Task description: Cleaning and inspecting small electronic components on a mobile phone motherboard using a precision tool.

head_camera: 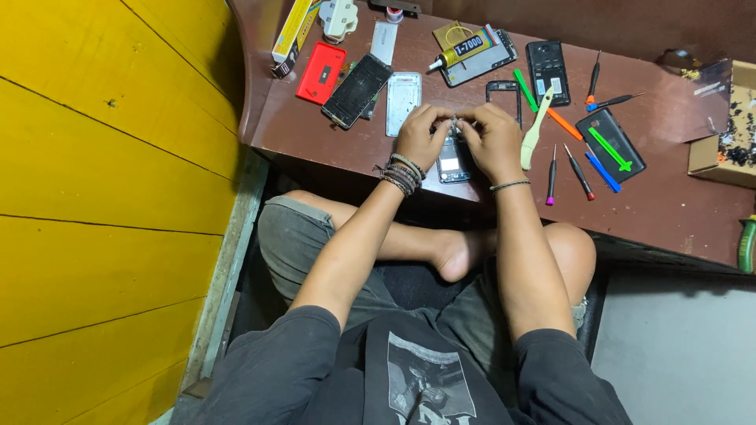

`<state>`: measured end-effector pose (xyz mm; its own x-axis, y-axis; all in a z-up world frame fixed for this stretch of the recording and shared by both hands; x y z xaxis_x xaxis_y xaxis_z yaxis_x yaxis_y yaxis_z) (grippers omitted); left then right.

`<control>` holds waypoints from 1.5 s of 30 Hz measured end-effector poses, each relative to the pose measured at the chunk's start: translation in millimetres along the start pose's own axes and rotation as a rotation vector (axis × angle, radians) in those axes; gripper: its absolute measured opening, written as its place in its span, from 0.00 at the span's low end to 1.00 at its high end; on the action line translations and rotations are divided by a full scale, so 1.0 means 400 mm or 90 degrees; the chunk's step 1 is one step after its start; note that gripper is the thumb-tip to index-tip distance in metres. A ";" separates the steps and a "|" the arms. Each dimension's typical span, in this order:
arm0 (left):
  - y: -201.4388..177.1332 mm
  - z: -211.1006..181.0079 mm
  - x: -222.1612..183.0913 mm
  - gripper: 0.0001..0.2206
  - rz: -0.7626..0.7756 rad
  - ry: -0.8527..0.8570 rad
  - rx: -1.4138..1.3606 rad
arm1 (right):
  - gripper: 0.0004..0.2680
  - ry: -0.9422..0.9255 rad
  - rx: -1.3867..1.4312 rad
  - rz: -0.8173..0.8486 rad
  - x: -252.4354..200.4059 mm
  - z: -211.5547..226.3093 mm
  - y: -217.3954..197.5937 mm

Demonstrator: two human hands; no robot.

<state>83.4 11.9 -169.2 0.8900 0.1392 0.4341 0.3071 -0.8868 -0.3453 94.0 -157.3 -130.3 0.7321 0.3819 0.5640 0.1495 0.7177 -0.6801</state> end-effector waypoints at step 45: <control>0.021 0.018 -0.015 0.04 -0.020 -0.073 0.265 | 0.08 -0.046 -0.201 0.149 -0.041 -0.051 0.032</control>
<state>83.1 6.9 -180.8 0.9027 0.2320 0.3625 0.4232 -0.6312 -0.6500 97.4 -166.4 -157.9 0.7237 0.5618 0.4009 0.1897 0.3966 -0.8982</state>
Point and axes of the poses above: each hand's wrist, its own x-axis towards the middle knuckle, its own y-axis out of the palm, z = x × y, the point moved 1 cm from there along x, towards the middle knuckle, and after that the axes turned 8 degrees about -y, right-handed, at the moved point
